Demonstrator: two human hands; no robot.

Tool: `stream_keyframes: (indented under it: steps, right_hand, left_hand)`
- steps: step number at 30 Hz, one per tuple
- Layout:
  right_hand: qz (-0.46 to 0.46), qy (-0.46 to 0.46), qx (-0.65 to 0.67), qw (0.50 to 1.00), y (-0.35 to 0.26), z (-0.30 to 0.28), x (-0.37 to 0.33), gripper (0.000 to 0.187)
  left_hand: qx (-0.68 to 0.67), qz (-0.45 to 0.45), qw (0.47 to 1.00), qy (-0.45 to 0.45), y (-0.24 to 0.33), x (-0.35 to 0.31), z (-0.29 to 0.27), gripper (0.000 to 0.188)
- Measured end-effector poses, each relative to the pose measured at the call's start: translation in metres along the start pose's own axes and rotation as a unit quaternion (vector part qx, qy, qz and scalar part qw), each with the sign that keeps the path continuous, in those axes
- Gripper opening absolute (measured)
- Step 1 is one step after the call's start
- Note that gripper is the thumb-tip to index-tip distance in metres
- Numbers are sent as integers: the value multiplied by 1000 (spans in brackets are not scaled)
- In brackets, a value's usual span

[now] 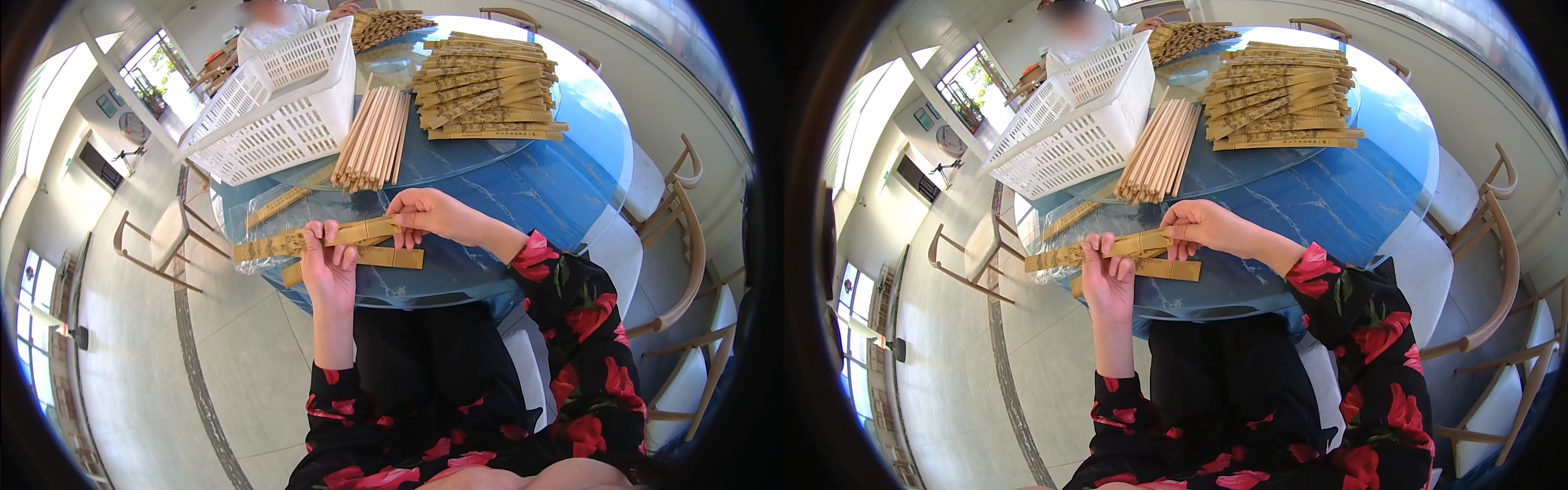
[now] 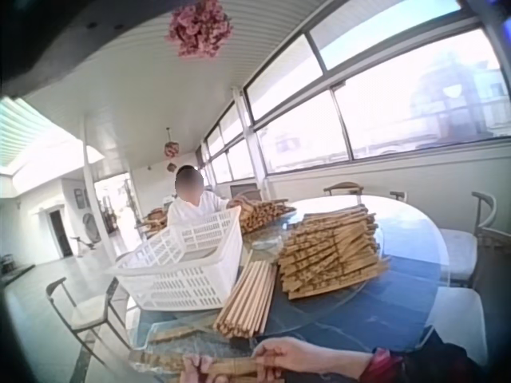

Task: The person repeatedly picks up flat bamboo strips and thin bamboo sticks from a table, inserts the sticks into slots on the strips, and places the assembled units into a growing stack. The process is continuous and repetitive throughout the clip.

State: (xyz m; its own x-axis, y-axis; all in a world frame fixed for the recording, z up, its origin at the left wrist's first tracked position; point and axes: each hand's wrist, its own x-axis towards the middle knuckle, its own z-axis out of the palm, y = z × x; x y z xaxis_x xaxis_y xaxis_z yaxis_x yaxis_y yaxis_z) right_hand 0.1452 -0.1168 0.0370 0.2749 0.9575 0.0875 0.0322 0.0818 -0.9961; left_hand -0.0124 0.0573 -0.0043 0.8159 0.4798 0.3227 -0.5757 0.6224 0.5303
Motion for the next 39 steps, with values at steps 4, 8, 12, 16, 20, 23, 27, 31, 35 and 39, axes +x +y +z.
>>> stream_keyframes:
  steps: [4,8,12,16,20,23,27,31,35,39]
  right_hand:
    - [-11,39,-24,999,0,0,2,17]
    - [-96,180,-217,955,-4,-4,7,12]
    - [-248,273,-559,743,-11,-31,14,19]
    - [-231,239,-656,678,0,-41,22,32]
    - [-220,209,-679,668,-1,-37,16,34]
    - [-183,181,-688,679,-3,-31,18,31]
    - [-192,168,-661,706,1,-33,20,22]
    - [-268,207,-642,688,-6,-33,17,23]
    - [-457,345,-586,574,-44,-32,-8,22]
    - [-551,445,-237,665,-44,-43,-1,10]
  left_hand:
    - [-5,-17,1000,8,-1,1,0,25]
    - [-28,-14,999,9,-3,3,-4,24]
    - [-46,-7,999,7,-4,5,-9,24]
    - [-50,-7,999,-2,-2,5,-11,24]
    - [-51,-8,999,-9,-1,4,-12,23]
    - [-53,-10,998,-12,0,2,-10,23]
    - [-58,-7,998,-9,0,2,-10,23]
    - [-69,-4,998,-5,0,2,-7,22]
    - [-86,-10,996,-11,-7,5,-6,21]
    - [-77,9,997,-2,3,0,-14,20]
